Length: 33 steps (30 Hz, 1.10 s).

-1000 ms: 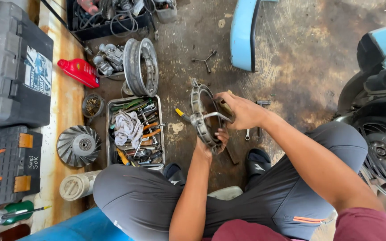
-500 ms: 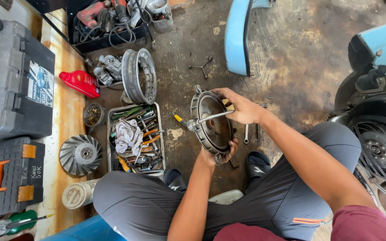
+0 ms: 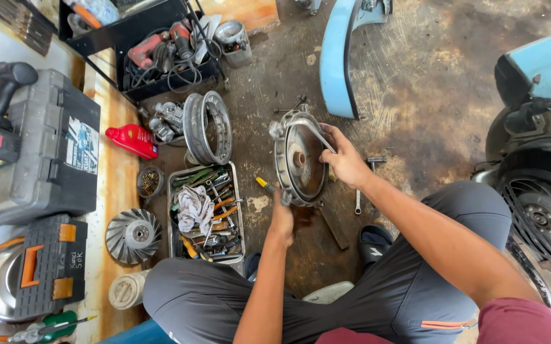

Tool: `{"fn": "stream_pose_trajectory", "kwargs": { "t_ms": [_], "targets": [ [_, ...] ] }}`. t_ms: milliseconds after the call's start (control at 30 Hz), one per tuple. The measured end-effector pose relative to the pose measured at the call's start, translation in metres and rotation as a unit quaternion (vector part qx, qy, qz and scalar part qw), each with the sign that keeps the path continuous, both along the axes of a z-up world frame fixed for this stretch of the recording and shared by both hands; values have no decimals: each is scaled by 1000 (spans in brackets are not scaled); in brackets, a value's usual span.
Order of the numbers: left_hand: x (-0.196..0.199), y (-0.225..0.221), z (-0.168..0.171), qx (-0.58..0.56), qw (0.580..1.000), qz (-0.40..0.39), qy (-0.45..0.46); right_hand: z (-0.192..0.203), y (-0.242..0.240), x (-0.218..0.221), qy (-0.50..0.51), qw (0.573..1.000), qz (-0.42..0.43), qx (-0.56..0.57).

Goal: Disassembling a motorcycle engine component using various hand tools

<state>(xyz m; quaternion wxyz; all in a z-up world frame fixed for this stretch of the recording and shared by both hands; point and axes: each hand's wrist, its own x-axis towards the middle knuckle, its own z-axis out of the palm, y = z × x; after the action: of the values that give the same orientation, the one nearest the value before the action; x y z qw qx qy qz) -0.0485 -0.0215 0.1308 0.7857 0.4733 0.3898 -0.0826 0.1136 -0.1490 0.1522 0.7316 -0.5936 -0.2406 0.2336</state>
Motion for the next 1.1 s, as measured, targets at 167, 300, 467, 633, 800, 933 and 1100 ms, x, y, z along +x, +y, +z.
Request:
{"fn": "stream_pose_trajectory", "kwargs": {
  "t_ms": [167,300,467,633,800,933,1100],
  "targets": [
    [-7,-22,-21,241,939,138,-204,38,5,-30,30,992,-99,-74],
    [8,-42,-3,300,919,225,-124,45,-4,-37,24,946,-84,-311],
    [3,-36,-4,196,922,297,-153,43,-23,-39,-150,880,-43,-448],
    [12,-23,11,77,957,263,-92,55,-34,-47,-448,795,-20,-409],
    [10,-9,-19,60,956,273,-88,84,-27,-52,-275,933,142,-186],
    [4,2,-59,39,954,280,-101,81,-28,-32,-157,954,187,-172],
    [-3,20,-72,15,942,317,-112,55,-31,21,-53,992,1,-115]
  ]
}}
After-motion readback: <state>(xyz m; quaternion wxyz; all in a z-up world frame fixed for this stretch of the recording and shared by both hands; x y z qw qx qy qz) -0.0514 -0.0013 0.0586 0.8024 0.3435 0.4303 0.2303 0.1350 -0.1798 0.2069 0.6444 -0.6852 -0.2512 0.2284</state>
